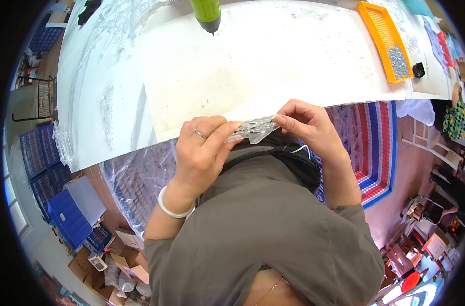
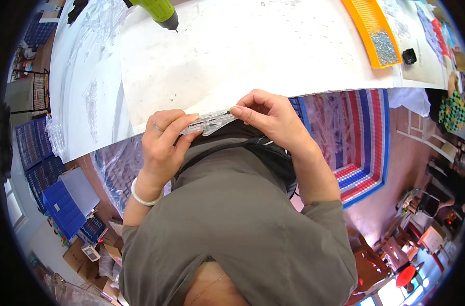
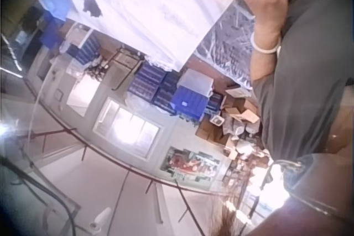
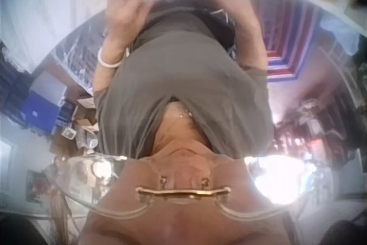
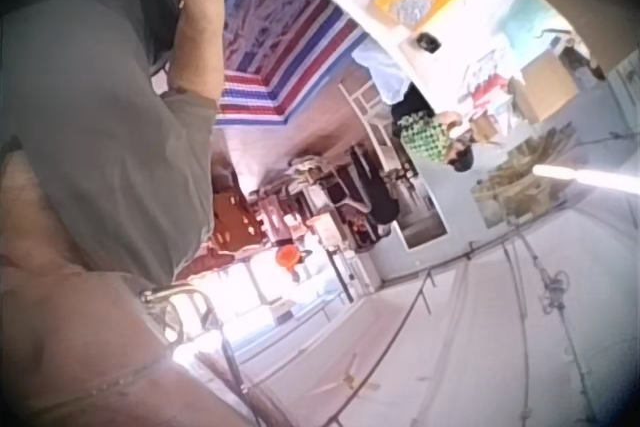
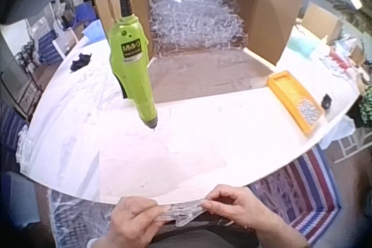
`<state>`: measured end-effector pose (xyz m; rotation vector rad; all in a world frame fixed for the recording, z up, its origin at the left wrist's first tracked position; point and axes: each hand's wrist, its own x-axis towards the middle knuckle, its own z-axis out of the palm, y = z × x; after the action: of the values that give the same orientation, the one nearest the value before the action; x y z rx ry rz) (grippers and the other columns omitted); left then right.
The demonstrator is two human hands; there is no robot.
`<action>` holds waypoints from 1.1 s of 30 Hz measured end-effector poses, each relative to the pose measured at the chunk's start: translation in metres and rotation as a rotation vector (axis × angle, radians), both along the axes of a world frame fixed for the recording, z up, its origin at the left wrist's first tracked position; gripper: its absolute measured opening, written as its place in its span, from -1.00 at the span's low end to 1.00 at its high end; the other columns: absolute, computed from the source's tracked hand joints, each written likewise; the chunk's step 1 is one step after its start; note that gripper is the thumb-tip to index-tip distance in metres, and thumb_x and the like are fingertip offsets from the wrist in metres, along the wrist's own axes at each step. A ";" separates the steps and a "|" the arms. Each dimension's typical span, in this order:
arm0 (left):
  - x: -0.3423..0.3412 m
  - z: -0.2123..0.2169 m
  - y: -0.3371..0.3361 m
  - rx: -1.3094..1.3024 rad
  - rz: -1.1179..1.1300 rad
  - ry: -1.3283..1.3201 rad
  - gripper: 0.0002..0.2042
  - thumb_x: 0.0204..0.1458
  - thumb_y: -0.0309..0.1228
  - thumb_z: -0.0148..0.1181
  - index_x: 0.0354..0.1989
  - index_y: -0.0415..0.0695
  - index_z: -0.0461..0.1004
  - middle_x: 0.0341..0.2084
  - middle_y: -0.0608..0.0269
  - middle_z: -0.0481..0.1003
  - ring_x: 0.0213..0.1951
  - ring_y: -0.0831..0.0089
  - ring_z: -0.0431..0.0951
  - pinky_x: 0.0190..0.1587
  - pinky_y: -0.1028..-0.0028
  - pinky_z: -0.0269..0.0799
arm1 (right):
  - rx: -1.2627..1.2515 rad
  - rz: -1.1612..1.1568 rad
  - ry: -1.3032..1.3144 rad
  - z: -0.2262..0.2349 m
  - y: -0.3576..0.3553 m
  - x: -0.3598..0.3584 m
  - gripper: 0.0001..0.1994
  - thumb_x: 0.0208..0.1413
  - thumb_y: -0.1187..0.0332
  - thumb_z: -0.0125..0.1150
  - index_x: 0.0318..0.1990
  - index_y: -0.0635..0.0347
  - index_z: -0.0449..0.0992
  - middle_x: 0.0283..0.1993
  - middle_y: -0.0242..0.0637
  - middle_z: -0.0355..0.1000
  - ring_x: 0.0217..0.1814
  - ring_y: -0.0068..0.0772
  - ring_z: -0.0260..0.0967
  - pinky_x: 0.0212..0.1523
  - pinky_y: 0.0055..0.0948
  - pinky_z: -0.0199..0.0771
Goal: The person assembles small transparent plastic components using a glue gun.
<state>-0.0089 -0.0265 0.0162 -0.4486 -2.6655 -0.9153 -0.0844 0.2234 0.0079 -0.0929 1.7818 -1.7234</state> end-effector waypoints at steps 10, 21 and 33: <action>-0.008 0.001 0.005 0.158 -0.102 -0.126 -0.68 -0.08 -0.50 0.50 -0.12 -0.21 0.61 -0.28 0.14 0.58 -0.26 0.15 0.58 -0.18 0.28 0.48 | -0.061 -0.140 -0.073 -0.009 0.019 0.009 -0.79 0.31 0.27 0.31 -0.30 0.24 0.58 -0.42 -0.44 0.48 -0.41 -0.66 0.37 -0.36 -0.63 0.36; -0.011 0.005 -0.003 0.424 -0.053 -0.708 -0.77 0.05 -0.47 0.42 -0.12 -0.24 0.67 -0.34 0.22 0.58 -0.41 0.53 0.49 -0.32 0.54 0.39 | -0.155 -0.168 -0.178 -0.024 0.023 0.007 -0.76 0.37 0.28 0.22 -0.29 0.26 0.55 -0.44 -0.41 0.46 -0.42 -0.62 0.40 -0.40 -0.61 0.37; -0.031 0.001 -0.004 0.866 -0.083 -1.148 -0.71 0.15 -0.37 0.39 -0.05 -0.33 0.65 -0.38 0.32 0.61 -0.33 0.65 0.51 -0.22 0.61 0.41 | -0.171 -0.136 0.266 -0.022 0.022 0.009 -0.89 0.19 0.63 0.30 -0.15 0.33 0.66 -0.23 -0.33 0.56 -0.19 -0.52 0.51 -0.13 -0.54 0.53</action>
<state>-0.0397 -0.0301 0.0168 0.2896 -2.5759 -2.7932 -0.0757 0.2450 -0.0136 -0.2914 1.8594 -2.0389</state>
